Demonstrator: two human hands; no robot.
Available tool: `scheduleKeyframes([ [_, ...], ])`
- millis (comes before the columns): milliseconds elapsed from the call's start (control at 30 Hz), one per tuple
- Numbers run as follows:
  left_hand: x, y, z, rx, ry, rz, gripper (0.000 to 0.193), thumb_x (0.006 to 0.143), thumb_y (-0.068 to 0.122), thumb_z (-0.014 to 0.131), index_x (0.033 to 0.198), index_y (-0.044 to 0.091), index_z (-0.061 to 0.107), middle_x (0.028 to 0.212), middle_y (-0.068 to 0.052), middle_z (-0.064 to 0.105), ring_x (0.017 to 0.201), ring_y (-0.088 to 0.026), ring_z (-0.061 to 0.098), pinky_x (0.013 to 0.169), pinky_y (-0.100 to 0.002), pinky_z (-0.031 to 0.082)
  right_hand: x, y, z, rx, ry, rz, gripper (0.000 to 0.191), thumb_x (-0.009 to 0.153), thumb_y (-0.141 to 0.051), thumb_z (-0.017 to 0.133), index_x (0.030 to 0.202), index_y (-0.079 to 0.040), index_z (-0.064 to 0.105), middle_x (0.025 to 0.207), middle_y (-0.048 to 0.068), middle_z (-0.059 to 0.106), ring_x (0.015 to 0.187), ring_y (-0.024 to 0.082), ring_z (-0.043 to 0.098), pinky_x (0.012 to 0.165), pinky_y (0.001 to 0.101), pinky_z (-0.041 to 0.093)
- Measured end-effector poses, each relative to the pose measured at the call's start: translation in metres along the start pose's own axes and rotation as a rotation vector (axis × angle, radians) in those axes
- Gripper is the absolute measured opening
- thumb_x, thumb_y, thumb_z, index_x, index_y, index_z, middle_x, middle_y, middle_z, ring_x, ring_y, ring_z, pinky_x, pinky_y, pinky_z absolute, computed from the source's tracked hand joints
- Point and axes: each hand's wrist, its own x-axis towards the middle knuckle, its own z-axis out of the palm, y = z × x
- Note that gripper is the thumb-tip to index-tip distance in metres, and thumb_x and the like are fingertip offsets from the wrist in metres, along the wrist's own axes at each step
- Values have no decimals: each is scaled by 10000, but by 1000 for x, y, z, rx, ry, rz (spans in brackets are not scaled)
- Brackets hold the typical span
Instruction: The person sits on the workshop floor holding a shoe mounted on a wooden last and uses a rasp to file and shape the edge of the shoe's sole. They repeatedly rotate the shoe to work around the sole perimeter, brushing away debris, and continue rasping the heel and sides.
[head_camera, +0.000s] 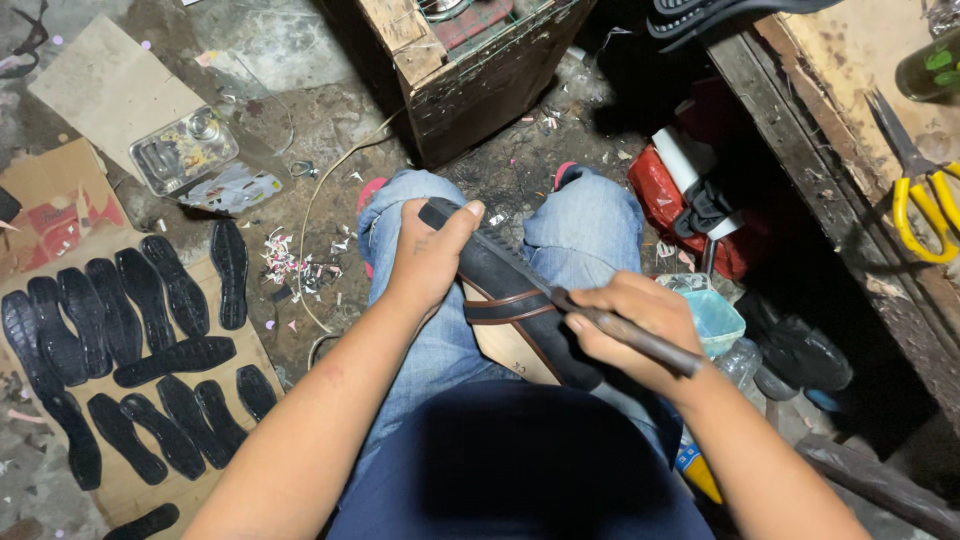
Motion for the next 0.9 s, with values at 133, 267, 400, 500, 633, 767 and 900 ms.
scheduleKeyframes([
  [133,1,0,-1,-2,-24,3,374,883,261,758,993,-21,537,880,-52,610,780,-123,593,691,-294,514,6,-3,-2,15,-64,2,259,797,-178,815,1003,-33,758,728,84,634,648,203,635,590,320,495],
  [267,-3,-2,-4,-78,-1,-10,310,878,231,751,929,-16,570,840,-60,617,737,-131,593,662,-301,502,-12,-13,-29,83,-128,75,279,769,-188,809,993,-30,758,705,67,656,607,182,637,553,304,492],
  [400,5,12,-6,-217,101,43,275,847,199,755,974,44,566,852,-27,617,752,-110,600,683,-280,512,-31,-10,-31,-156,79,179,307,836,-173,777,1103,-36,709,848,113,646,738,271,652,676,360,516],
  [500,18,50,-19,-263,101,45,273,844,201,754,949,37,562,811,-30,596,704,-131,590,646,-304,514,-38,-8,-14,-372,51,209,407,810,-156,758,1186,-29,671,953,176,643,844,375,645,722,422,522],
  [633,24,122,-37,-314,30,-62,299,808,227,744,927,39,544,755,-50,596,633,-176,597,591,-340,528,-42,-14,2,-396,-146,375,498,749,-230,768,1212,-74,669,974,159,670,919,379,667,768,442,538],
  [767,0,164,-28,28,-26,65,355,799,271,754,983,43,553,811,-37,626,692,-131,614,642,-298,530,-34,-16,-6,-412,-336,577,454,825,-301,770,1260,-183,716,1043,105,695,922,339,672,781,406,537],
  [900,-25,176,-6,152,-111,177,468,813,322,757,1046,17,490,859,-43,608,752,-119,606,671,-307,536,-24,-23,-18,150,-66,435,228,905,-190,697,1084,-58,748,901,56,704,798,189,674,743,309,531],
])
